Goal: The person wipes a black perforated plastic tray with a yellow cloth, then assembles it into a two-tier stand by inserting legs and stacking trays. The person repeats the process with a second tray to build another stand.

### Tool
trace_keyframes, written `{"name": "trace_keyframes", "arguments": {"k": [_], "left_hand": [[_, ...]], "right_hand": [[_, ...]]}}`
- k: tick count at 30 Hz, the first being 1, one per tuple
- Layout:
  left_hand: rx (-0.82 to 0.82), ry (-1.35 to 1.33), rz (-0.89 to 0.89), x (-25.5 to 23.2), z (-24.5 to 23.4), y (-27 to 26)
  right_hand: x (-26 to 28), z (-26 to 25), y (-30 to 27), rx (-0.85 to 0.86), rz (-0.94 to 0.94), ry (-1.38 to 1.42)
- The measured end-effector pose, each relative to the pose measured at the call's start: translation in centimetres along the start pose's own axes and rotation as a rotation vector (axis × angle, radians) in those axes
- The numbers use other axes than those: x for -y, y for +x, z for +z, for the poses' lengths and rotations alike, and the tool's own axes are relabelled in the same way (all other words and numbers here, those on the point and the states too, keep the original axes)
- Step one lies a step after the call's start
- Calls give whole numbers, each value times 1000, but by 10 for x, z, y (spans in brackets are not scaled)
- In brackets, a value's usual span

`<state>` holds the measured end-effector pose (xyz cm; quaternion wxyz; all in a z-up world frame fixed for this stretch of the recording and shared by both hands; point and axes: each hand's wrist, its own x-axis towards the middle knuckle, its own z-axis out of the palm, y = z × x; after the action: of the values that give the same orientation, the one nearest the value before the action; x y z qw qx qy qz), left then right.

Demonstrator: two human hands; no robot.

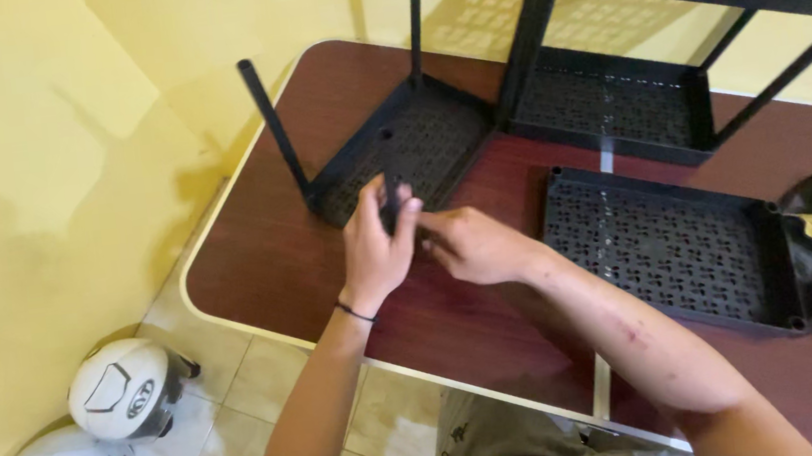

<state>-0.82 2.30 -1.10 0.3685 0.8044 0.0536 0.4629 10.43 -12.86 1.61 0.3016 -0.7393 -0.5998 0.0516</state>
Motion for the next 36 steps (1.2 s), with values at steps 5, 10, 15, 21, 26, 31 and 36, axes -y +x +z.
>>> {"name": "trace_keyframes", "arguments": {"k": [5,10,15,21,26,31,36], "left_hand": [[-163,19,-181,16,-56,-22],[-295,-109,-149,34,-101,-25],[-310,6,-66,51,-101,-11],[-251,71,-45,69,-79,22],[-209,60,-57,79,-54,39],[-186,-27,-82,77,-40,36],[-132,-66,-81,74,-21,32]], "right_hand": [[-23,-30,12,-371,595,-246],[-68,-47,20,-489,110,-316],[-71,-28,14,-303,74,-90],[-55,-36,-35,-299,186,-178],[-43,-40,-67,-352,191,-232],[-39,-44,-95,-314,120,-300],[-39,-50,-118,-362,32,-316]]}}
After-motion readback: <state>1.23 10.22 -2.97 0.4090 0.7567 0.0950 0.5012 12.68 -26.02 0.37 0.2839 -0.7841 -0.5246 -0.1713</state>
